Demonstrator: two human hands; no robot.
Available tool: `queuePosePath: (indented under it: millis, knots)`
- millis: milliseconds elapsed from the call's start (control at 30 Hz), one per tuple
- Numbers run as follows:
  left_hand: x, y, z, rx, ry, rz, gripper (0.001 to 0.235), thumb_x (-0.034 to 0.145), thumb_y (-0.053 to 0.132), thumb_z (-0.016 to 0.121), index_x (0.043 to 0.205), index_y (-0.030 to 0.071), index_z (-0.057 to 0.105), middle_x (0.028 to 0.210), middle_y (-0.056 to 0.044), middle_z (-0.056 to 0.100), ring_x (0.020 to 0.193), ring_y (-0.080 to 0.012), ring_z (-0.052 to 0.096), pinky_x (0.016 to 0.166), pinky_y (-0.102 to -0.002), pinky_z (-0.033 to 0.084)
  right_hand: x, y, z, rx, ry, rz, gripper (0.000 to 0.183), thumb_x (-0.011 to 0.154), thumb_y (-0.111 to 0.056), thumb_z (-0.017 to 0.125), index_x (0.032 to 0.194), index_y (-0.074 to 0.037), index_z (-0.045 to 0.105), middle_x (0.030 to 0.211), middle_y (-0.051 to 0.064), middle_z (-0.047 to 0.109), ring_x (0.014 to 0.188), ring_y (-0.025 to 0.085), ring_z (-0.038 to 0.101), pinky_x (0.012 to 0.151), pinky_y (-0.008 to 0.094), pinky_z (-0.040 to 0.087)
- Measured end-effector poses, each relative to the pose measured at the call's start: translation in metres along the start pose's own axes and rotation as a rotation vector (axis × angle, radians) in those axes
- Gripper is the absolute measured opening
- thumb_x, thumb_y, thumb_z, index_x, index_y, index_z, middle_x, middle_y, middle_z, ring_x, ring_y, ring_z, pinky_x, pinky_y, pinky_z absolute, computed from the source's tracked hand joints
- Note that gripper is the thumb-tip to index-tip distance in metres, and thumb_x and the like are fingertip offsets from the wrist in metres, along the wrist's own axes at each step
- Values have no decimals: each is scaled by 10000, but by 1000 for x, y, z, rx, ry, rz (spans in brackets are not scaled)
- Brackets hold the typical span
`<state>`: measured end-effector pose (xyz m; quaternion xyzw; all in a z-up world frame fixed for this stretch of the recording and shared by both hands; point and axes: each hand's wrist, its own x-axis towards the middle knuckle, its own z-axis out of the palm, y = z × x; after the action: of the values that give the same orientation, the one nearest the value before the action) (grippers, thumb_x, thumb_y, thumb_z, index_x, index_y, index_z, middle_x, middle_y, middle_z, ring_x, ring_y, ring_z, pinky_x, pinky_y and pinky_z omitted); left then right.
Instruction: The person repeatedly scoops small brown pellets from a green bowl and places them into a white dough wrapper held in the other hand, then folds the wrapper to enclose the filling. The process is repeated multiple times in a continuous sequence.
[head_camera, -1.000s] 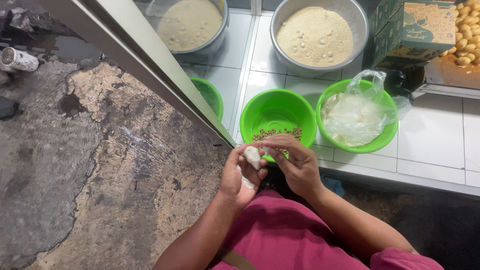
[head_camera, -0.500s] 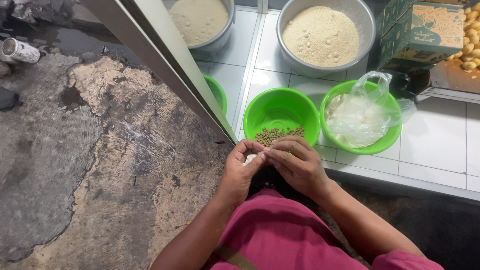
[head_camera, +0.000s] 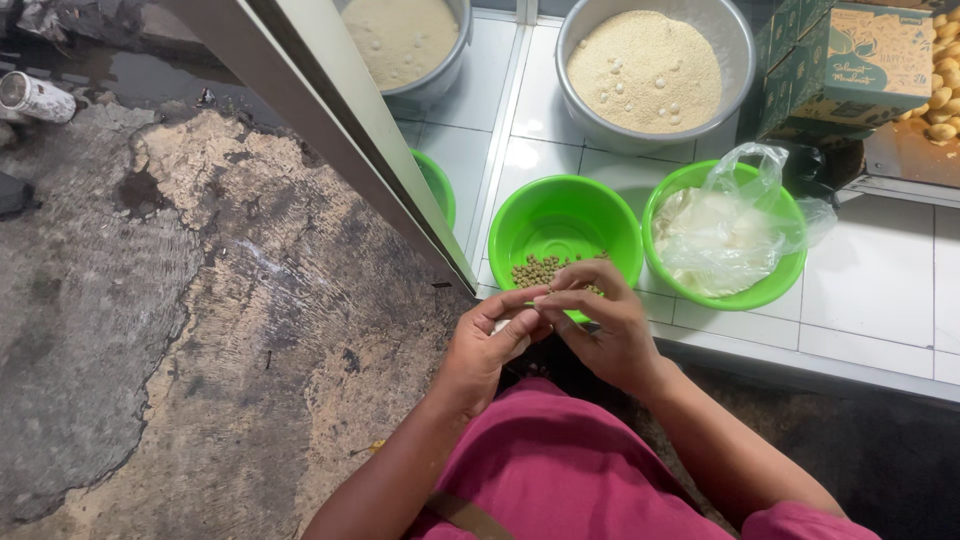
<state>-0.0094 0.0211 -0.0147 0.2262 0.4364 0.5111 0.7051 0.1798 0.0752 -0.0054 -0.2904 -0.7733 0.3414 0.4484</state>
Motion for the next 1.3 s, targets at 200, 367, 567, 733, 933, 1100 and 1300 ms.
queuePosePath:
  millis: [200,367,567,733,933,1100,1300]
  knots:
    - [-5,-3,-10,95,68,134,313,977,170,701,1254,27,722,1068,-67,752,977,-111,698,948,-268,556,24,60,-8,219,-21,422,215,994,-110,644,1196,-118,716,1122,97,714,972,196,699,882,332,576]
    - [-16,-5,-18,300,145,24,345,1057,214,695,1360,75,788,980,-72,667,824,-146,515,730,-285,397,22,146,13,-585,-286,285,171,917,-178,698,1040,-115,798,968,122,747,895,343,704,775,460,559]
    - [-19,-13,-27,408,-1,302,229,1005,134,726,1200,23,772,1096,-5,661,1052,-91,631,960,-209,511,1,202,33,-804,-490,323,121,838,-175,690,871,-91,770,954,145,700,887,368,694,770,486,562]
    - [-17,-17,-28,181,77,120,296,957,101,716,1238,5,720,1122,-96,757,1024,-124,701,928,-247,559,-1,210,36,-706,-458,294,66,821,-89,671,861,-61,716,932,166,691,890,383,684,773,486,549]
    - [-12,-15,-22,57,109,90,357,1007,147,620,1349,47,631,1176,-139,748,1061,-148,717,947,-267,576,23,150,24,-403,-376,307,186,814,-66,704,999,-51,684,921,166,704,847,372,687,733,468,537]
    - [-6,-16,-19,-36,79,52,372,1004,73,619,1363,-22,589,1138,-93,734,977,-100,699,815,-197,554,19,49,7,-9,-189,101,221,882,-48,717,1093,-94,671,1004,70,716,934,274,707,814,378,556]
    - [-6,-15,-13,-166,13,8,241,1026,47,660,1261,-6,652,927,-50,685,700,-48,591,531,-161,418,9,1,3,-164,-124,-275,282,868,-77,773,1123,-106,658,1209,102,646,1132,304,649,959,430,538]
